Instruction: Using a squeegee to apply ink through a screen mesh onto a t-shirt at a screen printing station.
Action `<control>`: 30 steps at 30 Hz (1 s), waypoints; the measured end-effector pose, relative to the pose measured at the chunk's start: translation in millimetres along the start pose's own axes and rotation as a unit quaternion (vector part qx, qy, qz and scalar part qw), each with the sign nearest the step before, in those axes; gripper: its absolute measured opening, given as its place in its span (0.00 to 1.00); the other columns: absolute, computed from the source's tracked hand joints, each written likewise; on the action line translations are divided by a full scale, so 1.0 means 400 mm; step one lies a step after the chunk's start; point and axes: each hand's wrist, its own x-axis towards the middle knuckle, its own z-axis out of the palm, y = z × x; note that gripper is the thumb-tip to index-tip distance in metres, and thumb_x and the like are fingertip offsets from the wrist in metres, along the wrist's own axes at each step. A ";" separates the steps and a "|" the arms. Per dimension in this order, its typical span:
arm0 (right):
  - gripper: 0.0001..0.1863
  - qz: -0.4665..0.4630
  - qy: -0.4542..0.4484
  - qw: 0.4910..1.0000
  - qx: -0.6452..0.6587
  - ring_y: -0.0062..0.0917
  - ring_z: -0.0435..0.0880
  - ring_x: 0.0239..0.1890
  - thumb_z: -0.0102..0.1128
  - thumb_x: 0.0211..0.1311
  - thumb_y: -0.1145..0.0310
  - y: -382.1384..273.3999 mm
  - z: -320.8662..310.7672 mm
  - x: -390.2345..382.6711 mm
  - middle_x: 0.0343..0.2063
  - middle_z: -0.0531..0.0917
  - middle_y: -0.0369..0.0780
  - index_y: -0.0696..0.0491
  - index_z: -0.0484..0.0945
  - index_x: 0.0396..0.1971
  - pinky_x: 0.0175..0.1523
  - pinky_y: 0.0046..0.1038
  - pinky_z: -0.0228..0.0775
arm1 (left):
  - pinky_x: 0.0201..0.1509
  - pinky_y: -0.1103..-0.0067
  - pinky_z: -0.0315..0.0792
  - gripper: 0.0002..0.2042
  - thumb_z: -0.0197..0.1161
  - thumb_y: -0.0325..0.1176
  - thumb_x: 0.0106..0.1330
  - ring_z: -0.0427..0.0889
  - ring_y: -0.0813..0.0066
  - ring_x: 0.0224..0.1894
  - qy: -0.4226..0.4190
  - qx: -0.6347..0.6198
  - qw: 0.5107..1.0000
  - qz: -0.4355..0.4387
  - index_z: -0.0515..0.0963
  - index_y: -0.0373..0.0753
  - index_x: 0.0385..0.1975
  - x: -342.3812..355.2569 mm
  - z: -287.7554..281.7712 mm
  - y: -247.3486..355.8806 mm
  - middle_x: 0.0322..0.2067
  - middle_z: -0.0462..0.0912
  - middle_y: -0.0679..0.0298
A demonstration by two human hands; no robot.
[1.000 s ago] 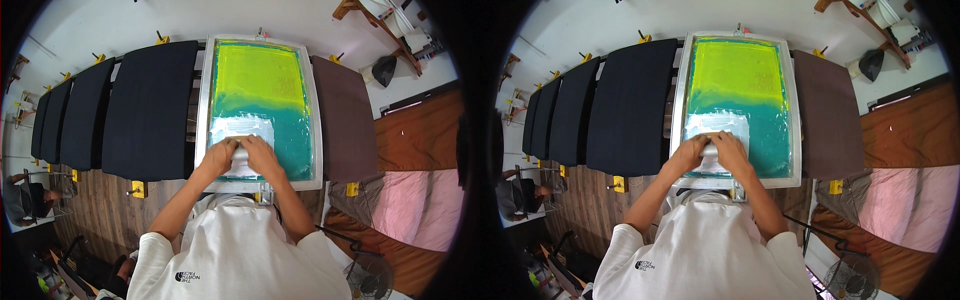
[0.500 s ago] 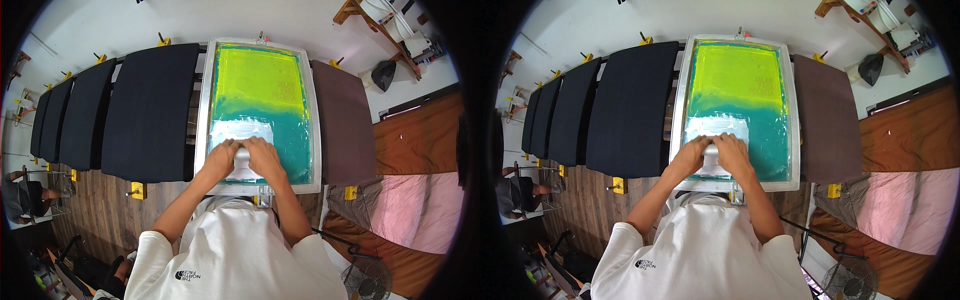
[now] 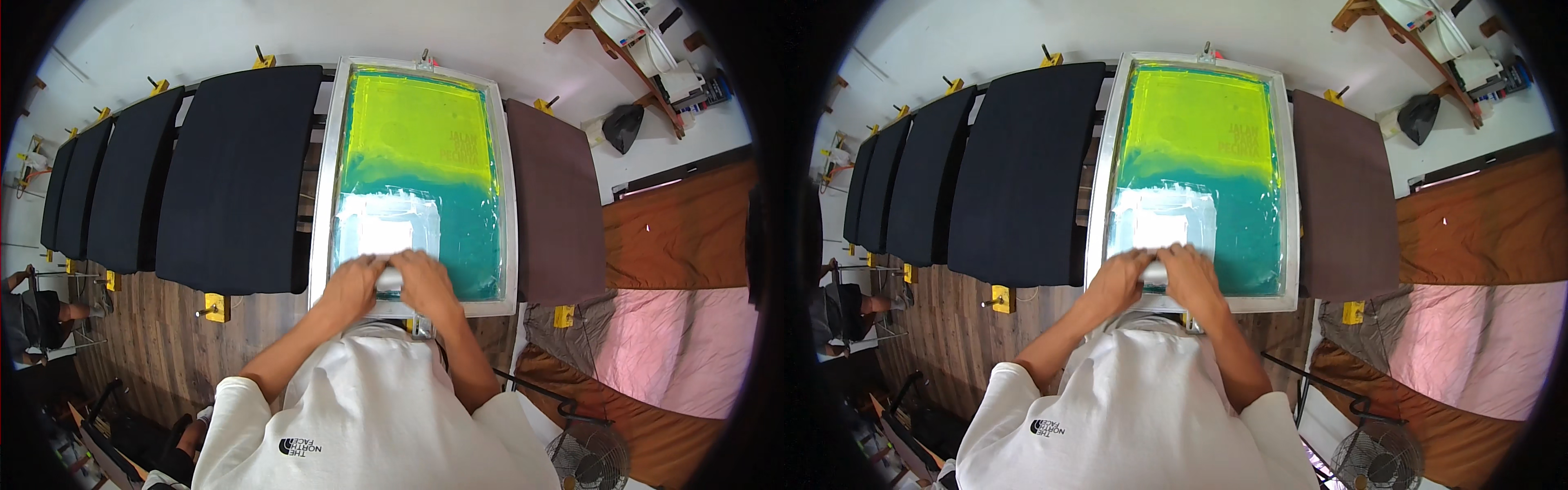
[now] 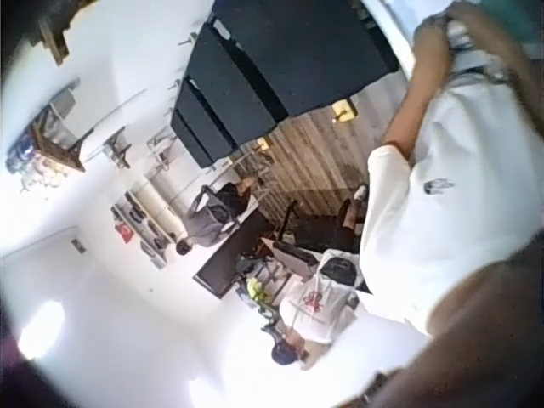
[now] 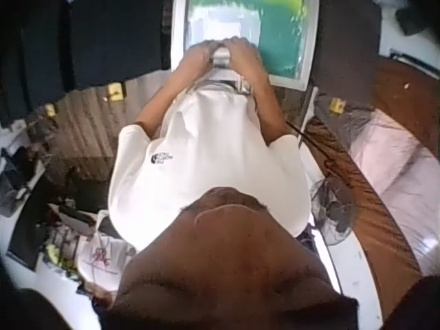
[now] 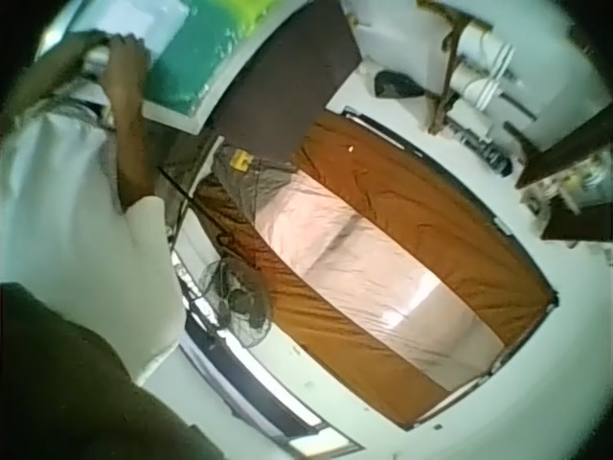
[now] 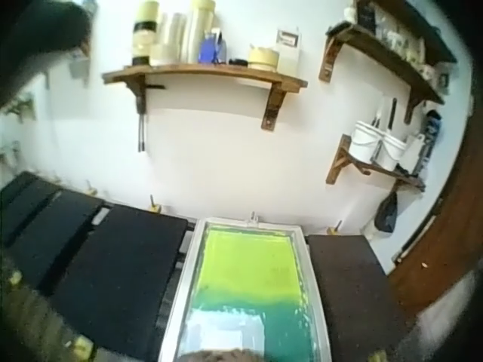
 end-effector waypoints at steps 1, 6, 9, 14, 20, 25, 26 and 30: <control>0.21 -0.011 0.027 0.999 -0.012 0.42 0.79 0.47 0.61 0.46 0.83 0.016 -0.007 0.033 0.41 0.81 0.43 0.53 0.78 0.45 0.49 0.43 0.73 | 0.55 0.61 0.75 0.23 0.57 0.14 0.50 0.81 0.43 0.47 0.011 -0.008 1.000 -0.013 0.77 0.28 0.50 0.034 -0.009 -0.006 0.49 0.79 0.38; 0.20 -0.020 0.110 0.993 -0.035 0.42 0.77 0.50 0.59 0.47 0.84 0.058 0.048 0.076 0.45 0.79 0.44 0.55 0.76 0.43 0.49 0.43 0.73 | 0.60 0.62 0.73 0.27 0.56 0.12 0.49 0.77 0.42 0.56 0.104 0.037 0.993 0.036 0.75 0.28 0.54 0.077 0.055 -0.069 0.56 0.75 0.38; 0.24 0.000 0.100 0.995 -0.014 0.44 0.75 0.54 0.59 0.46 0.84 0.042 0.101 -0.012 0.51 0.76 0.46 0.56 0.75 0.49 0.51 0.42 0.73 | 0.67 0.61 0.67 0.32 0.56 0.12 0.48 0.70 0.43 0.65 0.077 0.084 0.993 0.041 0.70 0.27 0.60 -0.012 0.128 -0.072 0.62 0.70 0.38; 0.30 -0.002 0.052 0.999 0.012 0.44 0.74 0.55 0.61 0.39 0.86 -0.017 0.078 -0.112 0.51 0.77 0.47 0.58 0.75 0.49 0.58 0.40 0.70 | 0.62 0.62 0.72 0.31 0.61 0.16 0.48 0.76 0.44 0.60 -0.004 0.084 0.996 0.021 0.72 0.30 0.59 -0.119 0.099 -0.006 0.57 0.75 0.39; 0.17 -0.001 0.029 1.000 -0.007 0.43 0.81 0.44 0.57 0.49 0.81 0.025 -0.012 0.058 0.39 0.82 0.44 0.52 0.79 0.41 0.47 0.45 0.74 | 0.42 0.61 0.78 0.15 0.61 0.20 0.48 0.84 0.49 0.38 0.042 0.044 0.998 0.012 0.80 0.33 0.39 0.054 -0.019 -0.025 0.33 0.84 0.49; 0.17 -0.016 0.059 0.997 -0.039 0.44 0.80 0.45 0.59 0.47 0.82 0.080 -0.005 0.148 0.38 0.80 0.44 0.53 0.77 0.39 0.46 0.45 0.74 | 0.45 0.61 0.78 0.18 0.59 0.17 0.48 0.84 0.46 0.40 0.099 0.056 0.993 0.019 0.79 0.31 0.43 0.129 0.016 -0.086 0.40 0.84 0.48; 0.20 -0.014 0.055 0.998 -0.025 0.44 0.78 0.47 0.61 0.44 0.83 0.077 0.009 0.132 0.41 0.79 0.44 0.53 0.76 0.41 0.49 0.44 0.74 | 0.45 0.62 0.78 0.19 0.59 0.17 0.49 0.84 0.47 0.41 0.106 0.061 0.992 0.014 0.79 0.31 0.44 0.118 0.029 -0.091 0.42 0.84 0.48; 0.28 -0.005 0.061 0.998 0.012 0.44 0.75 0.50 0.62 0.38 0.86 0.042 0.061 0.004 0.45 0.76 0.43 0.55 0.74 0.45 0.53 0.41 0.73 | 0.54 0.61 0.75 0.27 0.61 0.18 0.49 0.81 0.47 0.52 0.076 0.095 0.992 0.041 0.74 0.31 0.55 -0.007 0.093 -0.061 0.57 0.75 0.44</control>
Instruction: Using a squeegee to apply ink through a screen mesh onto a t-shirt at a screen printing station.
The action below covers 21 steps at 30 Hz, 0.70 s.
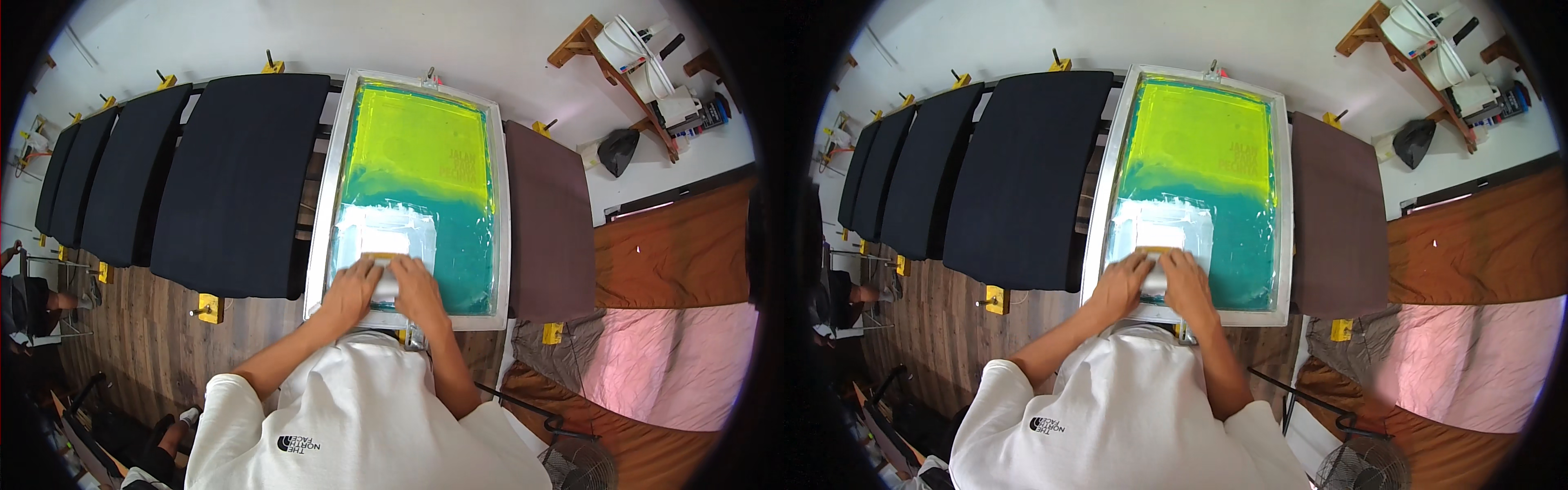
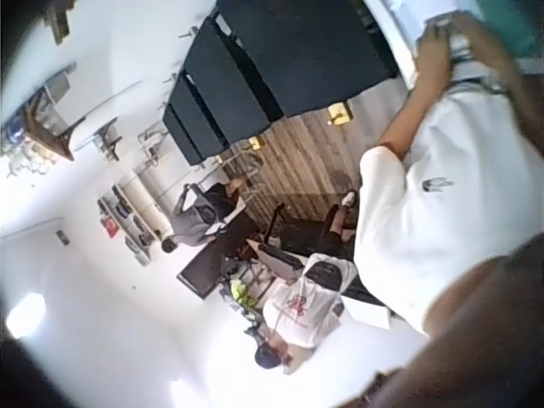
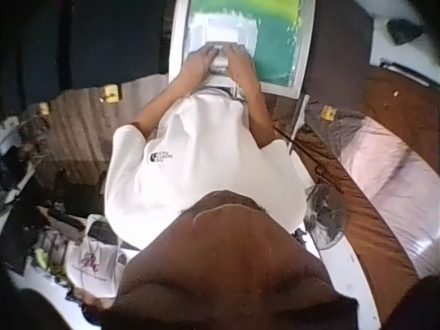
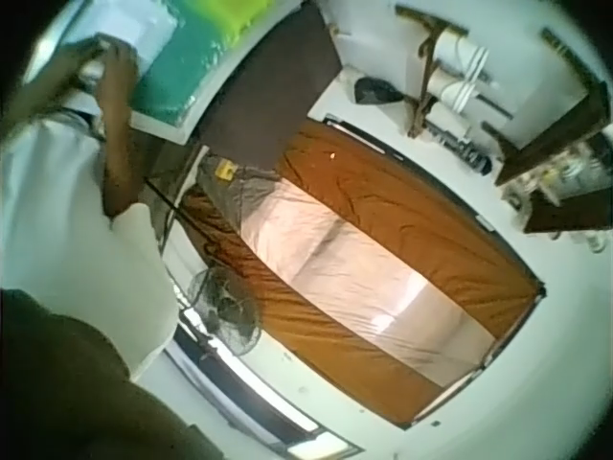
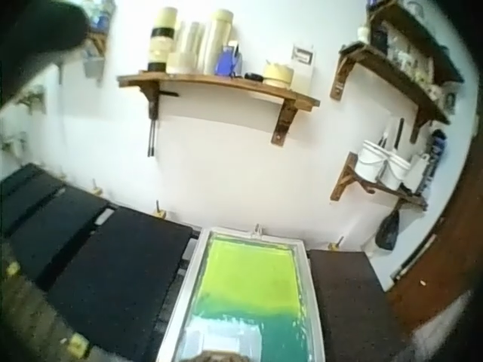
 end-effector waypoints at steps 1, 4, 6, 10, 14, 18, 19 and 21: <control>0.29 0.008 -0.019 1.000 -0.001 0.43 0.74 0.51 0.63 0.37 0.86 -0.012 0.006 -0.032 0.47 0.76 0.43 0.55 0.74 0.46 0.54 0.41 0.72 | 0.55 0.61 0.74 0.28 0.61 0.19 0.49 0.80 0.46 0.54 -0.009 0.003 1.000 0.004 0.72 0.31 0.56 -0.036 0.011 0.012 0.59 0.74 0.43; 0.26 0.005 -0.015 1.000 0.007 0.43 0.75 0.51 0.61 0.39 0.86 -0.054 -0.011 -0.089 0.47 0.77 0.43 0.55 0.75 0.45 0.54 0.40 0.72 | 0.54 0.60 0.75 0.28 0.61 0.19 0.48 0.81 0.46 0.50 -0.020 0.028 0.999 0.029 0.73 0.30 0.55 -0.096 -0.005 0.046 0.54 0.78 0.44; 0.23 0.027 -0.097 0.995 0.010 0.44 0.76 0.50 0.59 0.42 0.84 -0.065 -0.035 -0.089 0.45 0.79 0.44 0.55 0.77 0.43 0.54 0.40 0.73 | 0.53 0.60 0.74 0.25 0.62 0.21 0.50 0.82 0.49 0.49 -0.085 -0.012 0.996 0.004 0.74 0.31 0.52 -0.068 -0.064 0.061 0.49 0.80 0.45; 0.20 0.026 -0.090 0.995 -0.016 0.45 0.78 0.48 0.56 0.45 0.84 -0.040 -0.082 0.037 0.42 0.80 0.45 0.54 0.77 0.42 0.53 0.42 0.72 | 0.40 0.63 0.78 0.17 0.62 0.22 0.48 0.85 0.52 0.36 -0.052 -0.048 0.997 0.009 0.81 0.34 0.41 0.052 -0.100 0.010 0.34 0.85 0.50; 0.17 -0.009 -0.013 0.998 -0.055 0.44 0.79 0.47 0.60 0.47 0.83 0.029 -0.054 0.140 0.40 0.80 0.45 0.54 0.76 0.40 0.46 0.45 0.74 | 0.47 0.61 0.78 0.20 0.59 0.18 0.49 0.83 0.46 0.42 -0.017 -0.040 0.999 -0.016 0.79 0.33 0.45 0.147 -0.073 -0.049 0.39 0.83 0.47; 0.20 -0.020 0.012 0.999 -0.031 0.43 0.76 0.50 0.59 0.46 0.84 0.018 0.005 0.052 0.45 0.77 0.45 0.56 0.74 0.43 0.48 0.43 0.74 | 0.51 0.60 0.76 0.26 0.59 0.16 0.48 0.82 0.45 0.48 0.017 -0.005 1.000 0.020 0.75 0.32 0.52 0.055 -0.021 -0.031 0.52 0.78 0.45; 0.21 -0.020 0.021 0.999 -0.017 0.43 0.75 0.52 0.58 0.47 0.84 -0.005 0.013 0.009 0.45 0.76 0.45 0.55 0.74 0.45 0.50 0.42 0.74 | 0.56 0.60 0.74 0.29 0.59 0.16 0.48 0.80 0.45 0.52 -0.015 -0.017 1.000 0.012 0.73 0.32 0.56 0.012 -0.005 -0.027 0.56 0.76 0.44; 0.22 0.001 -0.004 1.000 -0.011 0.42 0.74 0.56 0.58 0.47 0.85 -0.044 0.013 -0.073 0.48 0.75 0.45 0.55 0.74 0.47 0.52 0.42 0.74 | 0.62 0.60 0.70 0.32 0.60 0.17 0.50 0.75 0.48 0.60 -0.072 0.019 0.997 0.011 0.70 0.33 0.61 -0.064 -0.010 0.020 0.60 0.73 0.46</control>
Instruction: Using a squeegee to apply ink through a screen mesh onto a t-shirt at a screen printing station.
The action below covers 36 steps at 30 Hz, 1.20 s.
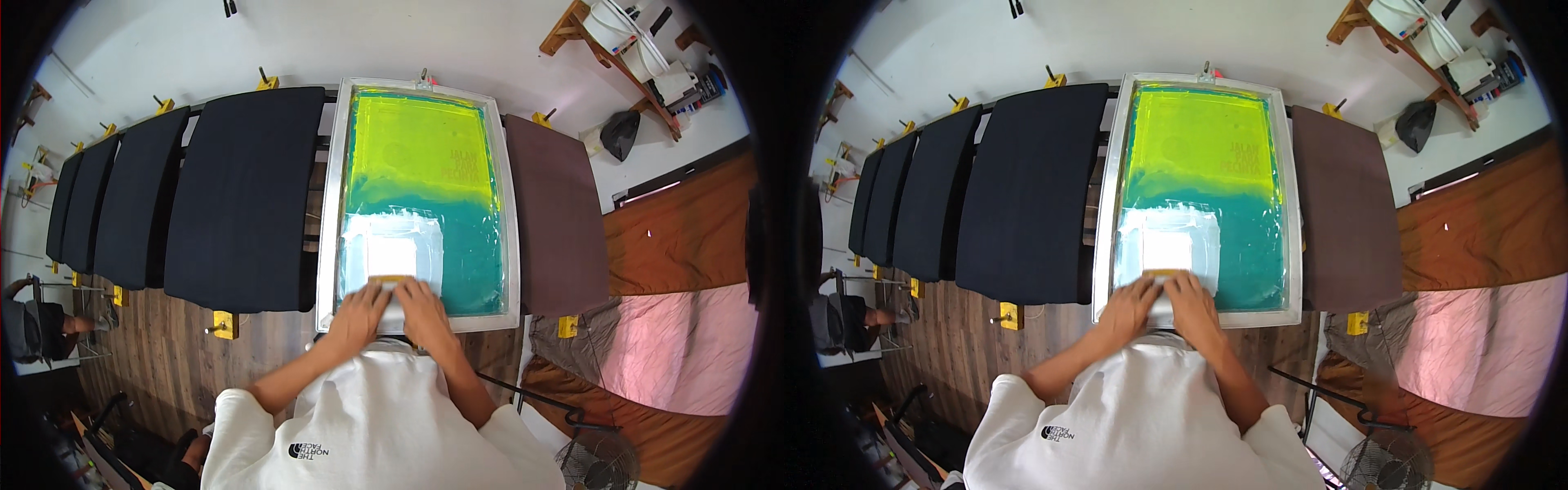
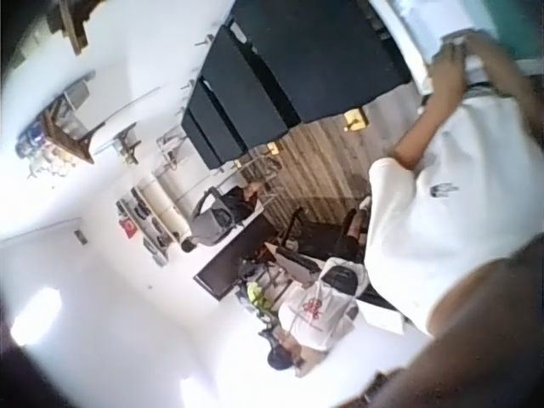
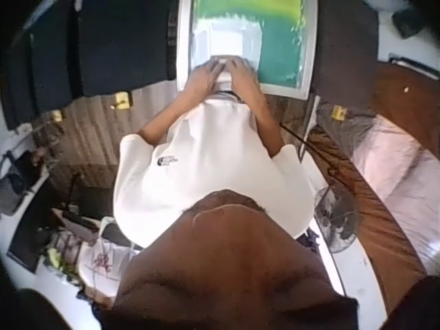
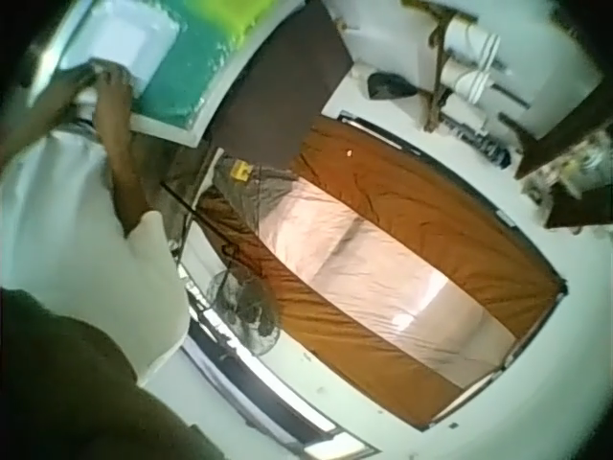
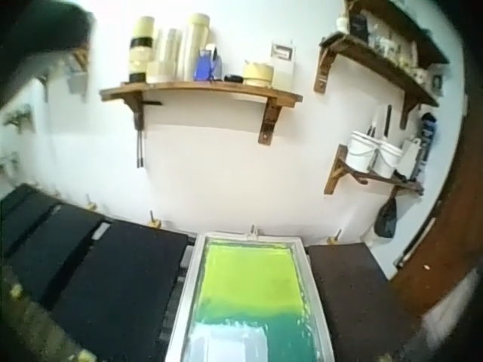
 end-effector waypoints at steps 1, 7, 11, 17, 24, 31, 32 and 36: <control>0.22 0.003 -0.005 1.000 0.009 0.42 0.74 0.56 0.58 0.48 0.84 -0.012 0.003 -0.032 0.47 0.76 0.44 0.55 0.74 0.47 0.52 0.42 0.73 | 0.62 0.59 0.70 0.31 0.61 0.17 0.50 0.75 0.50 0.61 -0.022 -0.003 1.000 -0.008 0.70 0.33 0.61 -0.027 -0.004 0.020 0.60 0.73 0.46; 0.24 0.032 -0.060 0.998 0.010 0.41 0.75 0.53 0.61 0.43 0.84 -0.031 -0.062 0.003 0.46 0.77 0.44 0.55 0.75 0.45 0.53 0.42 0.71 | 0.57 0.60 0.74 0.27 0.59 0.16 0.47 0.79 0.47 0.54 -0.032 -0.064 0.997 -0.012 0.75 0.29 0.53 0.019 -0.102 0.046 0.52 0.79 0.44; 0.21 -0.003 0.019 0.999 -0.038 0.41 0.77 0.50 0.59 0.46 0.84 0.021 -0.066 0.118 0.44 0.79 0.43 0.55 0.76 0.44 0.51 0.42 0.70 | 0.56 0.61 0.73 0.24 0.58 0.13 0.46 0.80 0.43 0.50 0.062 -0.083 0.995 -0.003 0.76 0.27 0.49 0.128 -0.097 -0.012 0.50 0.79 0.42; 0.26 0.003 0.091 0.995 -0.038 0.41 0.74 0.59 0.56 0.47 0.85 0.032 0.044 0.030 0.54 0.76 0.45 0.56 0.76 0.51 0.57 0.42 0.68 | 0.70 0.61 0.64 0.34 0.59 0.12 0.47 0.68 0.44 0.67 0.032 -0.034 0.998 0.032 0.68 0.28 0.61 0.048 -0.002 -0.030 0.64 0.68 0.41; 0.18 0.006 -0.024 1.000 0.009 0.40 0.75 0.56 0.58 0.51 0.81 -0.033 -0.018 -0.046 0.49 0.79 0.45 0.56 0.78 0.45 0.55 0.43 0.69 | 0.65 0.61 0.70 0.30 0.60 0.13 0.45 0.75 0.43 0.59 -0.024 -0.112 0.993 -0.017 0.72 0.26 0.55 -0.029 -0.073 0.046 0.58 0.74 0.42; 0.22 -0.006 0.009 0.999 -0.047 0.41 0.80 0.49 0.61 0.47 0.82 0.064 -0.052 0.179 0.42 0.82 0.43 0.54 0.78 0.46 0.49 0.45 0.72 | 0.54 0.62 0.76 0.25 0.57 0.14 0.46 0.81 0.42 0.48 0.100 -0.089 0.991 0.014 0.76 0.26 0.50 0.192 -0.085 -0.069 0.49 0.80 0.40; 0.22 -0.014 0.028 0.998 -0.045 0.41 0.79 0.50 0.60 0.47 0.82 0.080 -0.038 0.186 0.43 0.81 0.43 0.54 0.78 0.46 0.48 0.45 0.72 | 0.56 0.63 0.76 0.26 0.57 0.14 0.47 0.80 0.42 0.50 0.113 -0.073 0.991 0.019 0.76 0.26 0.51 0.204 -0.068 -0.084 0.51 0.79 0.40; 0.22 -0.019 0.056 0.998 -0.005 0.42 0.77 0.54 0.58 0.49 0.83 0.068 0.003 0.128 0.49 0.79 0.45 0.56 0.77 0.48 0.49 0.46 0.73 | 0.63 0.64 0.73 0.32 0.57 0.12 0.45 0.77 0.42 0.58 0.070 -0.064 0.995 0.002 0.72 0.28 0.58 0.136 -0.025 -0.065 0.57 0.75 0.40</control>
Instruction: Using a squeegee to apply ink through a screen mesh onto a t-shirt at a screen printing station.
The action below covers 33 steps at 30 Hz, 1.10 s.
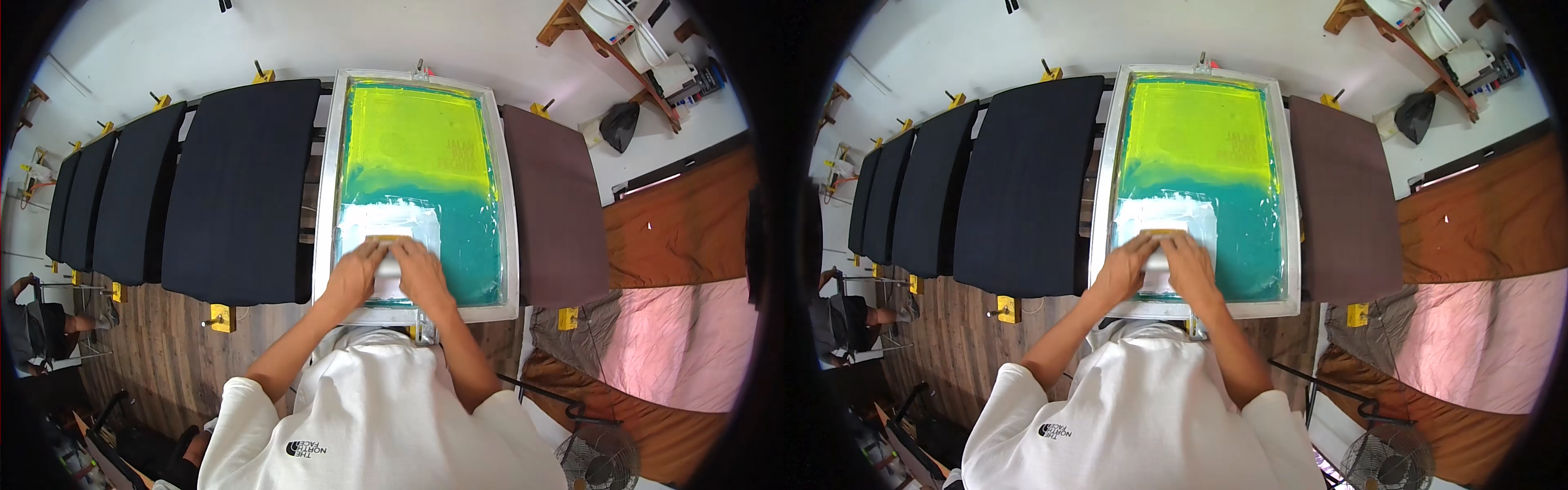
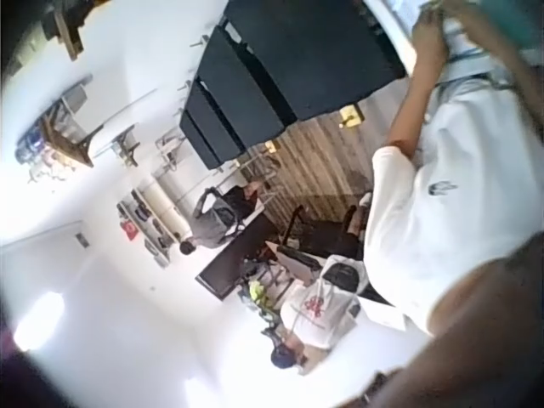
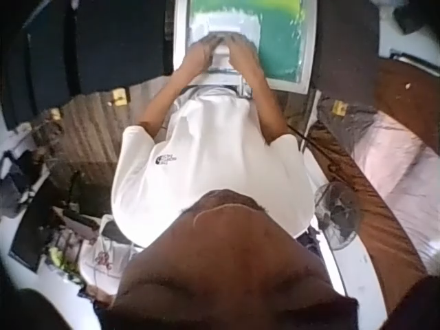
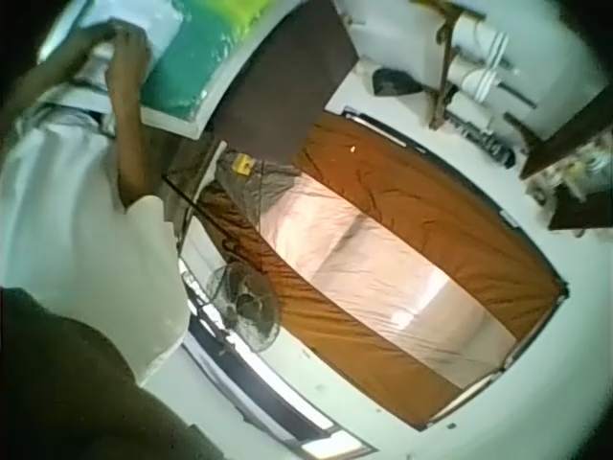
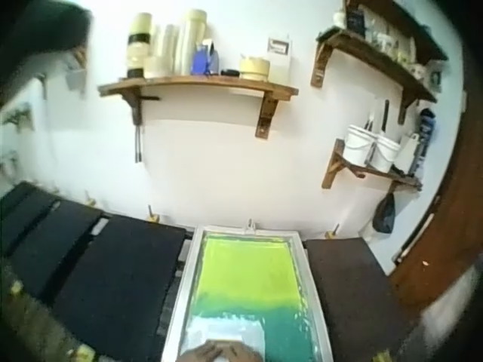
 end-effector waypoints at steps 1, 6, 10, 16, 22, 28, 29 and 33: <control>0.23 0.009 -0.013 1.000 -0.006 0.43 0.75 0.58 0.57 0.50 0.83 -0.005 0.020 -0.040 0.52 0.78 0.46 0.56 0.76 0.49 0.52 0.46 0.73 | 0.66 0.63 0.70 0.33 0.57 0.12 0.45 0.74 0.42 0.61 -0.006 0.003 1.000 0.004 0.72 0.27 0.59 -0.041 0.010 0.016 0.59 0.73 0.39; 0.26 0.018 -0.047 0.998 0.031 0.46 0.77 0.55 0.55 0.44 0.87 -0.090 -0.018 -0.178 0.52 0.79 0.49 0.58 0.77 0.50 0.57 0.41 0.72 | 0.66 0.64 0.69 0.32 0.60 0.15 0.46 0.74 0.45 0.62 -0.095 0.022 0.995 -0.028 0.72 0.26 0.59 -0.171 -0.004 0.110 0.60 0.73 0.39; 0.29 0.069 -0.167 0.984 0.007 0.42 0.79 0.55 0.59 0.43 0.84 -0.085 -0.082 -0.096 0.49 0.83 0.45 0.51 0.79 0.51 0.57 0.41 0.72 | 0.57 0.61 0.76 0.25 0.62 0.18 0.45 0.82 0.45 0.49 -0.093 -0.039 0.994 -0.036 0.77 0.27 0.49 -0.102 -0.058 0.100 0.46 0.82 0.42; 0.22 0.011 -0.056 0.998 -0.031 0.45 0.81 0.46 0.58 0.49 0.83 0.034 -0.055 0.112 0.40 0.83 0.47 0.52 0.79 0.47 0.47 0.45 0.76 | 0.48 0.60 0.77 0.20 0.56 0.16 0.49 0.83 0.44 0.41 0.027 -0.051 0.998 -0.012 0.79 0.31 0.46 0.099 -0.061 -0.005 0.39 0.82 0.44; 0.24 0.001 -0.034 0.999 0.004 0.46 0.79 0.47 0.60 0.45 0.84 0.008 -0.033 0.001 0.42 0.80 0.47 0.56 0.76 0.47 0.49 0.44 0.74 | 0.52 0.62 0.77 0.27 0.57 0.14 0.47 0.82 0.43 0.46 0.001 -0.050 0.999 -0.021 0.76 0.29 0.53 0.004 -0.005 0.023 0.52 0.78 0.42; 0.31 0.069 -0.169 0.981 0.062 0.47 0.76 0.55 0.60 0.40 0.85 -0.059 -0.079 -0.122 0.50 0.80 0.49 0.55 0.77 0.52 0.59 0.41 0.71 | 0.50 0.60 0.78 0.25 0.59 0.17 0.47 0.83 0.41 0.43 -0.097 -0.081 0.989 -0.073 0.77 0.28 0.51 -0.108 -0.030 0.125 0.47 0.81 0.41; 0.31 0.059 -0.167 0.983 0.057 0.47 0.76 0.55 0.60 0.40 0.85 -0.041 -0.091 -0.102 0.50 0.80 0.49 0.55 0.77 0.52 0.59 0.41 0.71 | 0.50 0.60 0.78 0.25 0.59 0.17 0.47 0.83 0.41 0.43 -0.086 -0.078 0.991 -0.074 0.77 0.28 0.51 -0.084 -0.046 0.133 0.47 0.81 0.41; 0.26 0.034 -0.178 0.983 0.034 0.47 0.80 0.50 0.60 0.42 0.83 0.002 -0.108 0.020 0.44 0.83 0.50 0.55 0.79 0.48 0.55 0.43 0.73 | 0.45 0.60 0.79 0.16 0.59 0.20 0.50 0.84 0.45 0.40 -0.081 -0.063 0.990 -0.100 0.82 0.35 0.41 0.021 -0.063 0.083 0.36 0.85 0.46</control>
